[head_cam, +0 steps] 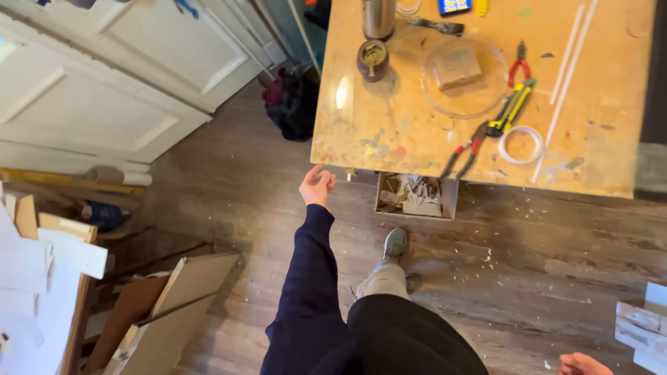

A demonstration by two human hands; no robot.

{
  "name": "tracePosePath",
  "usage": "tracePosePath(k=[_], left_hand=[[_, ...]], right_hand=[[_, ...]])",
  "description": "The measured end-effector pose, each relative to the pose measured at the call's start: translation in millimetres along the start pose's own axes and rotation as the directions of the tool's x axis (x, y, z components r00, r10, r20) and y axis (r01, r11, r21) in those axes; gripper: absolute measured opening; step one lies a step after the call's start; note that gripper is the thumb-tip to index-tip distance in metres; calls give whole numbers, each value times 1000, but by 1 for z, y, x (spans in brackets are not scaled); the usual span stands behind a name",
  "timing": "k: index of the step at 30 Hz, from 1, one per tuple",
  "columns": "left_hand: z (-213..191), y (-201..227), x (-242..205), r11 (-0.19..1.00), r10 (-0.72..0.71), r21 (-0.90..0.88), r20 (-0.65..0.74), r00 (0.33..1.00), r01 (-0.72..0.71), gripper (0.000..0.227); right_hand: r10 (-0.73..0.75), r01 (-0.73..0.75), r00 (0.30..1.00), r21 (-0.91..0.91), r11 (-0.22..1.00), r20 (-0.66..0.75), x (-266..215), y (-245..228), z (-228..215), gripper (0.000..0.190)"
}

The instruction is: Applying protective tape to the edges of a picture frame backing board.

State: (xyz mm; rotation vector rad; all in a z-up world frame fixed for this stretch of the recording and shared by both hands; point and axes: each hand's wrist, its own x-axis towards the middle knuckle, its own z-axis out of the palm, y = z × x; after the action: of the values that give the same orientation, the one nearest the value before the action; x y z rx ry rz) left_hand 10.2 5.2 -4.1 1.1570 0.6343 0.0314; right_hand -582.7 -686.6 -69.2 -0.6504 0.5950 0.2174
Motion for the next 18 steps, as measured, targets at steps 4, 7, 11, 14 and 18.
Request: tracePosePath(k=[4,7,11,14,18], left_hand=[[6,14,11,998,63,16,-93,994,-62,46],[22,55,-31,856,331,418,11,944,-305,61],[33,128,-45,254,459,698,523,719,-670,84],[33,144,-25,-59,159,547,831,534,-835,89],[35,163,12,-50,79,456,889,451,-889,72]], right_hand=[[78,-77,997,91,993,-11,18,1,15,53],[44,-142,951,-304,942,-307,22,-1,45,49],[-153,73,962,-323,943,-228,6,-15,174,55],[-223,117,946,-392,913,-236,-18,-50,336,59],[-267,130,934,-469,873,-239,1,-67,381,55]])
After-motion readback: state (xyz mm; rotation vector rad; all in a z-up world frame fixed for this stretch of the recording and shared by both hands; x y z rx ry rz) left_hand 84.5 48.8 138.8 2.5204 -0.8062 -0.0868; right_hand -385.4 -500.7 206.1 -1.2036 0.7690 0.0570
